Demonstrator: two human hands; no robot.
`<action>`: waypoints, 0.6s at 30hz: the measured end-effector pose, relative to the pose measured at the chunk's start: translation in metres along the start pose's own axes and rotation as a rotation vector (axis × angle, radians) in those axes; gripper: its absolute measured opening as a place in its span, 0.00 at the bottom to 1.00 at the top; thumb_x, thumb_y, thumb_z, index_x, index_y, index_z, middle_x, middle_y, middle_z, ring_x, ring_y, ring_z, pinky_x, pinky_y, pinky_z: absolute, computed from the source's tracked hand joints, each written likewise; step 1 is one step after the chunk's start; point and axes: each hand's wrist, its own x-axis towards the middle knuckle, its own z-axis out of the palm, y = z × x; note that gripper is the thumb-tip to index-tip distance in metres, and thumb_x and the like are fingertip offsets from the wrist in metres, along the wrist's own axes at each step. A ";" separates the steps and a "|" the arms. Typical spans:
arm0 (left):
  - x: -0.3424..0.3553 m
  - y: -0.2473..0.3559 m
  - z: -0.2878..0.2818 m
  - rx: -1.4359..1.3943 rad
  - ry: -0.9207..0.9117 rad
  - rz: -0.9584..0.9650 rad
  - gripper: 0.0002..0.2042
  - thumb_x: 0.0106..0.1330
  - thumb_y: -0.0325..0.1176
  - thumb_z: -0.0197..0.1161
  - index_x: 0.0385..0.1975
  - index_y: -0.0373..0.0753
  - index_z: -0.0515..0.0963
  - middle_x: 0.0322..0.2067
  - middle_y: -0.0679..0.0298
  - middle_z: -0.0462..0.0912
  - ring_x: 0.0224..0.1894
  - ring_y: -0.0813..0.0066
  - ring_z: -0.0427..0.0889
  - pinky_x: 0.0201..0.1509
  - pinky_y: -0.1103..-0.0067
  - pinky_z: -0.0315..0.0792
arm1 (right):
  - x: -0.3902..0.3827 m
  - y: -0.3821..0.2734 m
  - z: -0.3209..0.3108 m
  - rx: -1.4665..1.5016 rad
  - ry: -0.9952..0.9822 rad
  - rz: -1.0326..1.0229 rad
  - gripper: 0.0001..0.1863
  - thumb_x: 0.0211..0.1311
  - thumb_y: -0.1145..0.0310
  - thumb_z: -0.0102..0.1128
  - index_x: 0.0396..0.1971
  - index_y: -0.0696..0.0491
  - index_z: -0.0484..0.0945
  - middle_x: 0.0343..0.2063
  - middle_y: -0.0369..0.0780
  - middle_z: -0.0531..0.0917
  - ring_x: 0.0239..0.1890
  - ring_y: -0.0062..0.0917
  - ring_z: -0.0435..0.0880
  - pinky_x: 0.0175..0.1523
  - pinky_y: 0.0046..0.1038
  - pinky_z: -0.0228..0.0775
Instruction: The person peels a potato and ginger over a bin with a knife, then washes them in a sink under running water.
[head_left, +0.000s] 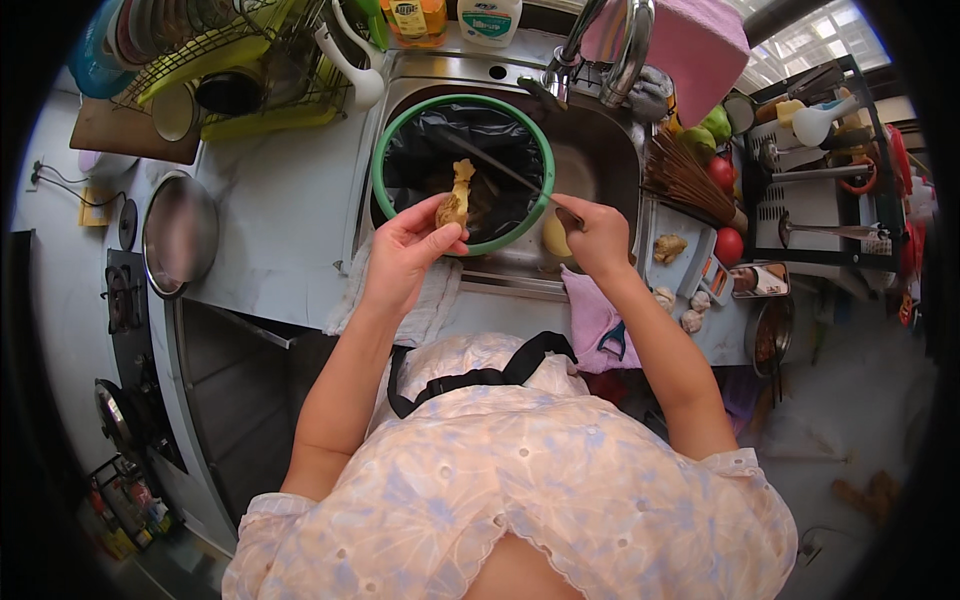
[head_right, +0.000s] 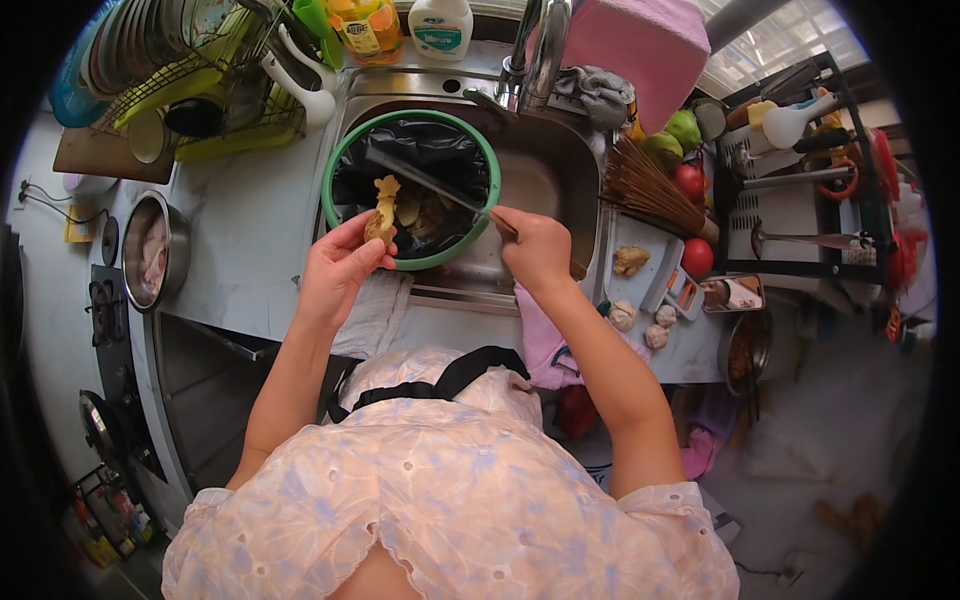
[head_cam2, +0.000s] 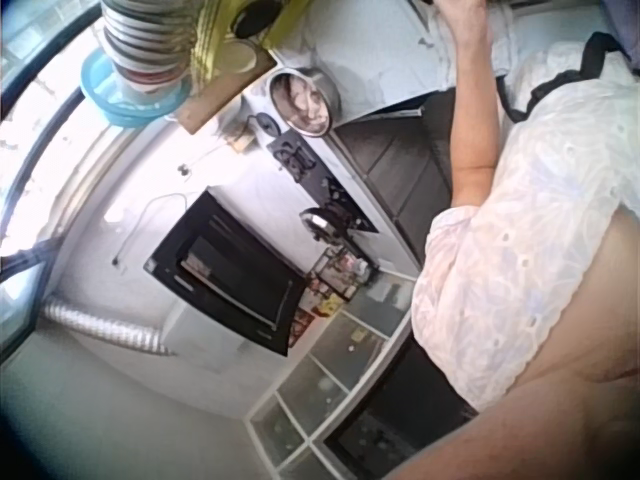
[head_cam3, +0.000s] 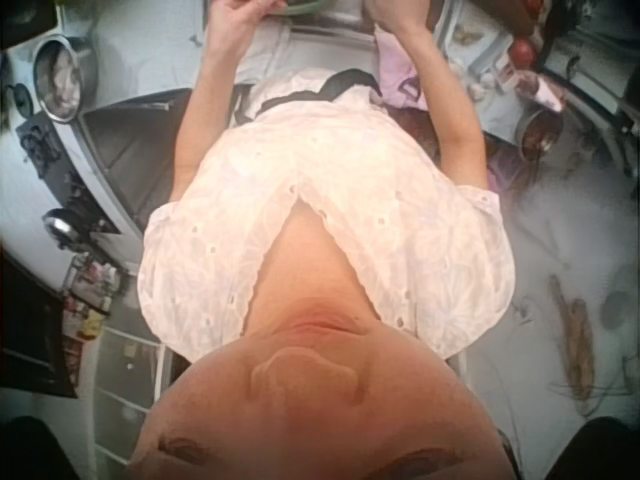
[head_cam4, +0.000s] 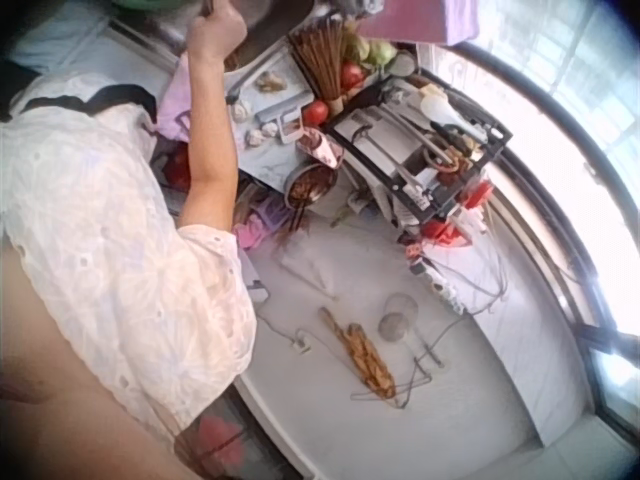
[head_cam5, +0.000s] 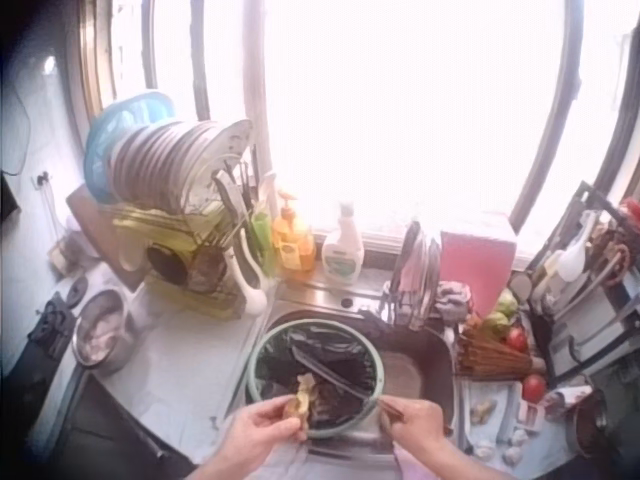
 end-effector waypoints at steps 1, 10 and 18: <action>0.001 0.001 0.002 -0.017 0.009 -0.004 0.22 0.59 0.23 0.61 0.54 0.29 0.68 0.40 0.56 0.79 0.37 0.73 0.78 0.40 0.79 0.74 | 0.000 -0.001 -0.002 0.064 0.001 0.041 0.10 0.51 0.72 0.59 0.34 0.47 0.83 0.27 0.45 0.81 0.30 0.41 0.80 0.33 0.31 0.71; 0.006 -0.009 -0.017 0.033 0.152 0.039 0.19 0.53 0.23 0.67 0.46 0.35 0.73 0.37 0.65 0.79 0.36 0.81 0.78 0.36 0.84 0.74 | -0.002 -0.063 -0.001 0.458 -0.076 0.151 0.07 0.55 0.70 0.62 0.30 0.58 0.81 0.18 0.37 0.81 0.17 0.14 0.72 0.25 0.21 0.65; -0.013 -0.041 -0.003 0.070 0.013 0.248 0.21 0.44 0.27 0.70 0.41 0.36 0.76 0.35 0.64 0.79 0.36 0.78 0.77 0.40 0.80 0.73 | 0.017 -0.104 0.023 0.768 -0.186 0.146 0.15 0.55 0.70 0.63 0.39 0.63 0.74 0.20 0.36 0.79 0.15 0.14 0.70 0.18 0.15 0.58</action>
